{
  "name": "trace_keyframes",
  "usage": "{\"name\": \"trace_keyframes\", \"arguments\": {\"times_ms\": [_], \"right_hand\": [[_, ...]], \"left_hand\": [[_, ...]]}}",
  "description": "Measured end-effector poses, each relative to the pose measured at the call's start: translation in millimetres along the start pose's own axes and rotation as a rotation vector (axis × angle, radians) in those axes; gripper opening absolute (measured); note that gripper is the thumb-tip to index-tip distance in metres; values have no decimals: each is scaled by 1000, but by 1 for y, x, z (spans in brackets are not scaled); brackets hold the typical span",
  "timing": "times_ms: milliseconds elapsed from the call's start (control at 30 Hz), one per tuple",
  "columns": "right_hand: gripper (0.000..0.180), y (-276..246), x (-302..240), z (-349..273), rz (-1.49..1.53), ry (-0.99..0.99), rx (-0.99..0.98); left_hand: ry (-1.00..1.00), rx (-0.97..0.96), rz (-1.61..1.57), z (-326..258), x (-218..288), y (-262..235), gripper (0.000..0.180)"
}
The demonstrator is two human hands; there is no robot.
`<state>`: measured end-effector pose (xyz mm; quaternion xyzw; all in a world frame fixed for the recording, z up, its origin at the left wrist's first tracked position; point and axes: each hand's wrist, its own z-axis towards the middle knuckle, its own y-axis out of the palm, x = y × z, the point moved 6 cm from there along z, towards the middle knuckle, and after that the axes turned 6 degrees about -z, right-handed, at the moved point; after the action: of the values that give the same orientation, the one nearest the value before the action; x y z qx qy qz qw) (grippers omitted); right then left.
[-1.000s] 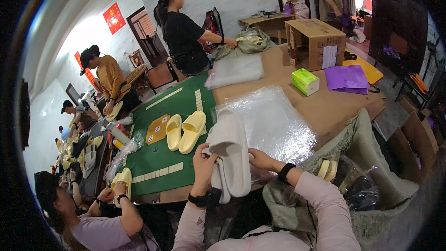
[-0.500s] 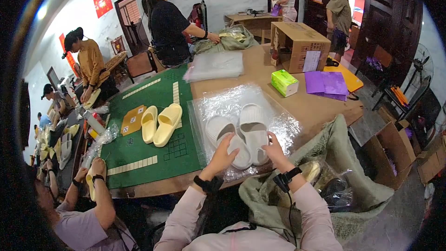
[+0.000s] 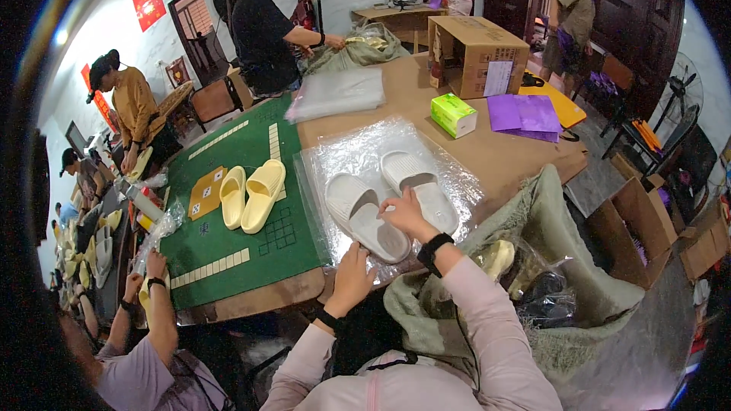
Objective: The recorder is inspecting and packing slippers into plastic bags and placing them into a larger mesh bag.
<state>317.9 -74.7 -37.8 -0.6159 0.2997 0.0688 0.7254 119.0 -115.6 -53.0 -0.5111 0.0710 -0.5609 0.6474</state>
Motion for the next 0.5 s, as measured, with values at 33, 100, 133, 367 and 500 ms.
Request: {"name": "trace_keyframes", "arguments": {"times_ms": [33,100,133,367,500], "right_hand": [[23,7,0,6,-12,23,-66],[25,14,-9,7,12,18,-65],[27,17,-18,8,32,13,-69],[38,12,17,15,170,-36,-73],[31,-35,-13,-26,438,-227,-14]], "left_hand": [[15,-25,8,-1,2,2,46],[47,-39,52,-4,4,0,48],[46,-37,63,-5,0,-4,48],[42,-141,133,8,24,-6,44],[76,-80,214,-2,27,-19,49]]}}
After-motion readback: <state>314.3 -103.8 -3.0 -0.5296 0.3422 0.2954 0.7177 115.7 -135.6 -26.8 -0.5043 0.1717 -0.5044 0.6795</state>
